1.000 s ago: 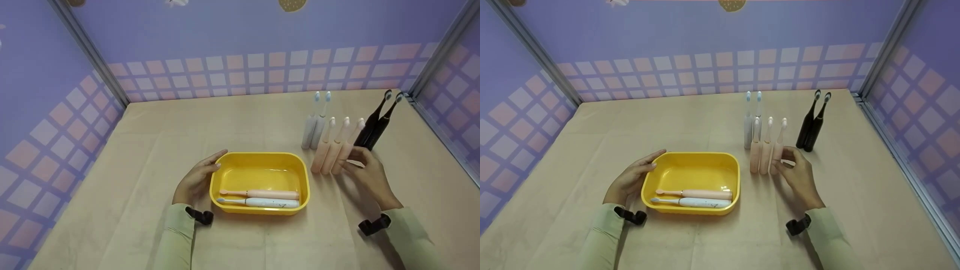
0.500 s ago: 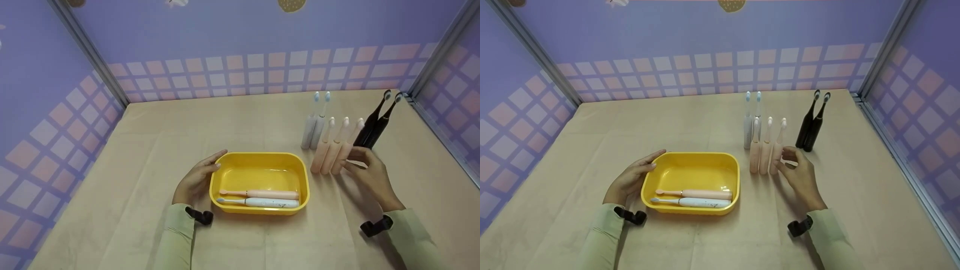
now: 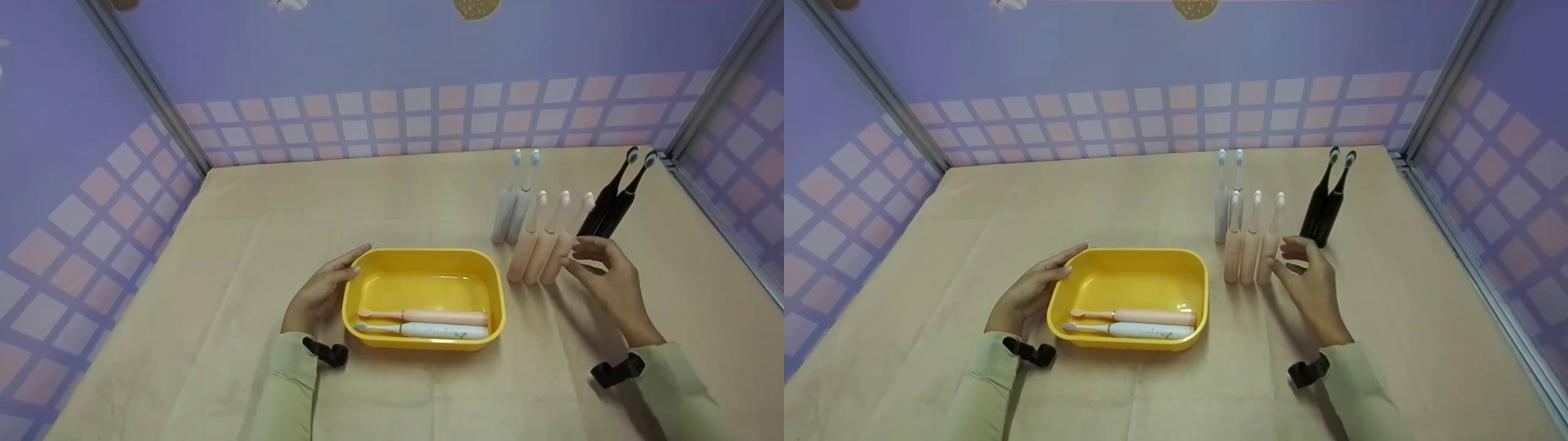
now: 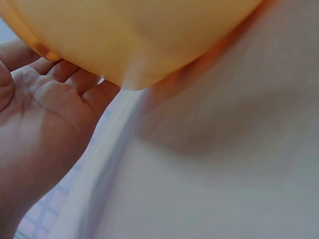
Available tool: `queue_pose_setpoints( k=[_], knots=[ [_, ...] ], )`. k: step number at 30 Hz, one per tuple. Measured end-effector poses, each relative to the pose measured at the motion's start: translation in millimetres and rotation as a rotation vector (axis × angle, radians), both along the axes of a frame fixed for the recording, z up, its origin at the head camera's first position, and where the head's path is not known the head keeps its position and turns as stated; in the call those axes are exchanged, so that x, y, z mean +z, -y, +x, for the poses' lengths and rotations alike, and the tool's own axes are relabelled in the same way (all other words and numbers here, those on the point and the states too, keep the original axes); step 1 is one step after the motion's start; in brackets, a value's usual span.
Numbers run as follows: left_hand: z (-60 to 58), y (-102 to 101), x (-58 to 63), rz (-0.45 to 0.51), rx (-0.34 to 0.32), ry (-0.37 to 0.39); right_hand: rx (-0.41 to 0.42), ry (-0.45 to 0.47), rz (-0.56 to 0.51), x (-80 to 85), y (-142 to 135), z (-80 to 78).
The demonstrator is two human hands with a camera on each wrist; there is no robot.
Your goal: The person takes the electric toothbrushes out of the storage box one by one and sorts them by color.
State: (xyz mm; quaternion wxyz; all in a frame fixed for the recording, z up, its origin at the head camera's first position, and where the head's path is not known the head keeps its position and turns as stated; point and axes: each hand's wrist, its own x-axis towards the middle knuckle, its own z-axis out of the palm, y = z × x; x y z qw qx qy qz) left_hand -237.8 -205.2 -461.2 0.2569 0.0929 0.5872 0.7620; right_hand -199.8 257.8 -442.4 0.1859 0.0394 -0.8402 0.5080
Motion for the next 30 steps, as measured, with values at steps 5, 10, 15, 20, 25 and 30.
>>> queue_pose_setpoints(
  k=[5,10,15,20,25,30],
  knots=[
    [-0.6,-0.9,0.0,-0.009,0.002,0.001,-0.058,-0.034,-0.032,1.0,0.8,0.7],
    [-0.9,-0.2,-0.1,-0.011,-0.007,-0.009,-0.088,-0.071,-0.069,4.8,2.8,2.5],
    [-1.0,0.3,0.1,-0.016,-0.005,-0.006,-0.083,-0.102,-0.074,9.5,6.8,4.9],
    [0.1,-0.2,1.1,-0.010,0.010,0.011,-0.036,-0.130,-0.074,12.4,11.4,6.5],
    [-0.3,-0.5,1.0,-0.013,0.012,0.011,0.028,-0.178,-0.102,15.9,18.7,9.9],
    [-0.5,-0.2,0.8,-0.014,-0.003,-0.001,0.097,-0.224,-0.111,19.3,27.5,14.7]
  ],
)
